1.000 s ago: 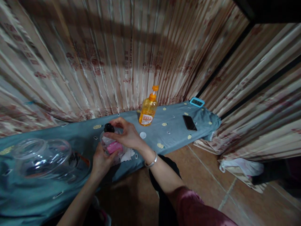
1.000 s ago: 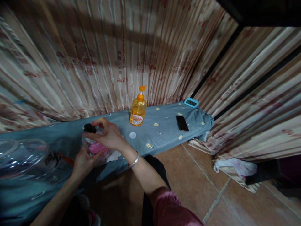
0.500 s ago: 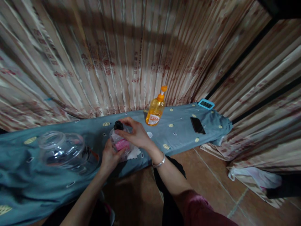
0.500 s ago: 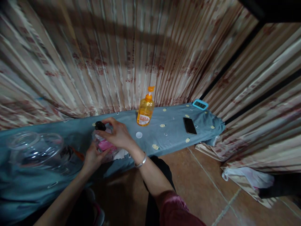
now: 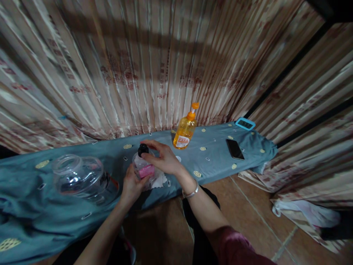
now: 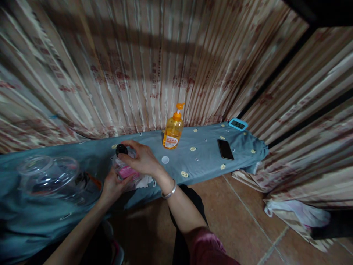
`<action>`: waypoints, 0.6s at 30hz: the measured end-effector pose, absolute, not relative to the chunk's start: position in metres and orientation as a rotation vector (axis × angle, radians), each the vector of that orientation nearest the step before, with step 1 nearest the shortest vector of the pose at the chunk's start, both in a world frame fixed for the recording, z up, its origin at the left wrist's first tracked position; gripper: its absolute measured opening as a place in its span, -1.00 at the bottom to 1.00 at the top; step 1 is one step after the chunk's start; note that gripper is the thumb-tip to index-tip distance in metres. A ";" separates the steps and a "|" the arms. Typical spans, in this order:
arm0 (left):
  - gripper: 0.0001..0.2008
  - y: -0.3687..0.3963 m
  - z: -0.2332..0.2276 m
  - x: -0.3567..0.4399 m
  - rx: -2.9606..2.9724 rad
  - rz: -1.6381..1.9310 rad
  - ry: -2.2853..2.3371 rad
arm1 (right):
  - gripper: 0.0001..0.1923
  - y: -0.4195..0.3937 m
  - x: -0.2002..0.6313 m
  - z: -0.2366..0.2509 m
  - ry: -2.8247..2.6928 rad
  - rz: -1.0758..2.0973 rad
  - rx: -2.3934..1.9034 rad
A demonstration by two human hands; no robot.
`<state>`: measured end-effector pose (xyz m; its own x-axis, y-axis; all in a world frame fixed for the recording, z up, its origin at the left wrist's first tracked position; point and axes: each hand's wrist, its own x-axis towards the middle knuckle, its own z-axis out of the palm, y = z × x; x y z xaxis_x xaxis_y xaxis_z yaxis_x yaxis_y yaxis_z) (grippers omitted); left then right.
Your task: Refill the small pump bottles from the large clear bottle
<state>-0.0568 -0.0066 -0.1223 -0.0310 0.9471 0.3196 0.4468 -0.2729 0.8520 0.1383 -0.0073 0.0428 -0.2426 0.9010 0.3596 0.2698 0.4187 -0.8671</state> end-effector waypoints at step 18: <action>-0.38 -0.012 -0.104 -0.055 1.688 1.277 1.420 | -0.61 -0.004 0.141 0.039 -1.795 0.928 -0.934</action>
<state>-0.0549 -0.0119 -0.1038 -0.0268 0.9549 0.2957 0.3948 -0.2617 0.8807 0.1412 -0.0037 0.0386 -0.3259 0.8751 0.3578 0.2143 0.4370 -0.8736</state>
